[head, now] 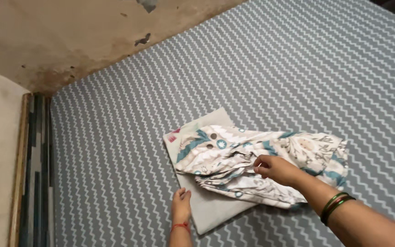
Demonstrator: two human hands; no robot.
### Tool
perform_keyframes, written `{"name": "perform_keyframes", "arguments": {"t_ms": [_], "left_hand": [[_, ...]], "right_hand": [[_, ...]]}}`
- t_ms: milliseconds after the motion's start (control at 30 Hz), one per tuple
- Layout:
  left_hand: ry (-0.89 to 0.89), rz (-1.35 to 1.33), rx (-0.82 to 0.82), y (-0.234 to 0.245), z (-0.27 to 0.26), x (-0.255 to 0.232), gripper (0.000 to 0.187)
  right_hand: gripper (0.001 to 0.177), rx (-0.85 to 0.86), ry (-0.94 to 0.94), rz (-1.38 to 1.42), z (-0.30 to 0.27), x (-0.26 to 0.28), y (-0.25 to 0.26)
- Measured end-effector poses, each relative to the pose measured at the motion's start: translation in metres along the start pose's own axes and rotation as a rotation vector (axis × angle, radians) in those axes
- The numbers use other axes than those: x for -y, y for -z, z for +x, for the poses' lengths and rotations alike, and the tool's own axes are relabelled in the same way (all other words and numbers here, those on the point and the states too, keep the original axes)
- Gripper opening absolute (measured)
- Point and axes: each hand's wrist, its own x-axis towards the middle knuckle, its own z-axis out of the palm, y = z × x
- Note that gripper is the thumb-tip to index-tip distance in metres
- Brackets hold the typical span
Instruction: The person folds a patterned pillowcase and a plain white sheet on a bed, then picks up and unfolds a pink and white checkered blanket.
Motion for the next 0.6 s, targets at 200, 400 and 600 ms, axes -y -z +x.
{"name": "perform_keyframes", "arguments": {"t_ms": [200, 400, 600], "left_hand": [[0.094, -0.125, 0.013, -0.011, 0.060, -0.026, 0.065], [0.379, -0.538, -0.051, -0.035, 0.093, -0.050, 0.055], [0.073, -0.619, -0.117, -0.055, 0.083, -0.120, 0.055]], "right_hand": [[0.029, -0.005, -0.105, 0.078, 0.006, 0.020, -0.019], [0.032, -0.124, -0.192, 0.135, 0.006, 0.003, -0.019], [0.044, -0.171, -0.189, 0.003, 0.000, 0.033, -0.021]]}}
